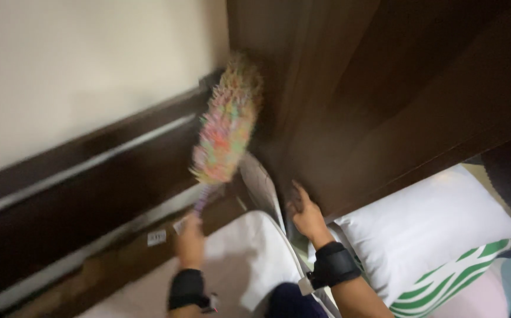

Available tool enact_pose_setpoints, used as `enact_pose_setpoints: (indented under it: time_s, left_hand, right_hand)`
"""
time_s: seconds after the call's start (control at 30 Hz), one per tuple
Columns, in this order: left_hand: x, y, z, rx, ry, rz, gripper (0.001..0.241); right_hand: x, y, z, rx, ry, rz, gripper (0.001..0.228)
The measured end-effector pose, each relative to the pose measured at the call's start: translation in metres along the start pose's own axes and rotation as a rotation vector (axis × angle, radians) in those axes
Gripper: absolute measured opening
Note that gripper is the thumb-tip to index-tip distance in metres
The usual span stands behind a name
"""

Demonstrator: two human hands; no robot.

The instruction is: The person uses a duster to clean dust from a wall-mounted air conditioner, the wall below it, a pink curtain, and the wooden headboard of a bed. The person moves around the room to reach different surfaces while dusting.

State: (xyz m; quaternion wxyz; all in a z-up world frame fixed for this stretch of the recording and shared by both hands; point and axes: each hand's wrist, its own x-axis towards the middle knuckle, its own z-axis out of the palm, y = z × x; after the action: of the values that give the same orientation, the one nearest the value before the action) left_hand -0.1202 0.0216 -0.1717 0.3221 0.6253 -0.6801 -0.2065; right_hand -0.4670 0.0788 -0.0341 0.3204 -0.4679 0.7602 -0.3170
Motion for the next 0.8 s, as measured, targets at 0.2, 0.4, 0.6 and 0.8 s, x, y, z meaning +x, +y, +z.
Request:
enact_pose_setpoints:
  time_s: [0.2, 0.4, 0.6, 0.8]
  left_hand:
    - [-0.012, 0.072, -0.119, 0.294, 0.207, -0.019, 0.021]
    - [-0.045, 0.086, -0.141, 0.29, 0.153, -0.098, 0.033]
    - [-0.065, 0.046, -0.173, 0.523, 0.096, -0.053, 0.037]
    - [-0.041, 0.045, -0.199, 0.331, 0.232, 0.132, 0.027]
  right_hand:
    - [0.002, 0.043, 0.012, 0.046, -0.069, -0.196, 0.073]
    - [0.025, 0.046, 0.015, -0.099, -0.09, -0.238, 0.083]
    - [0.058, 0.028, 0.047, -0.384, -0.083, -0.068, 0.082]
    - [0.071, 0.033, 0.045, -0.608, -0.001, -0.088, 0.05]
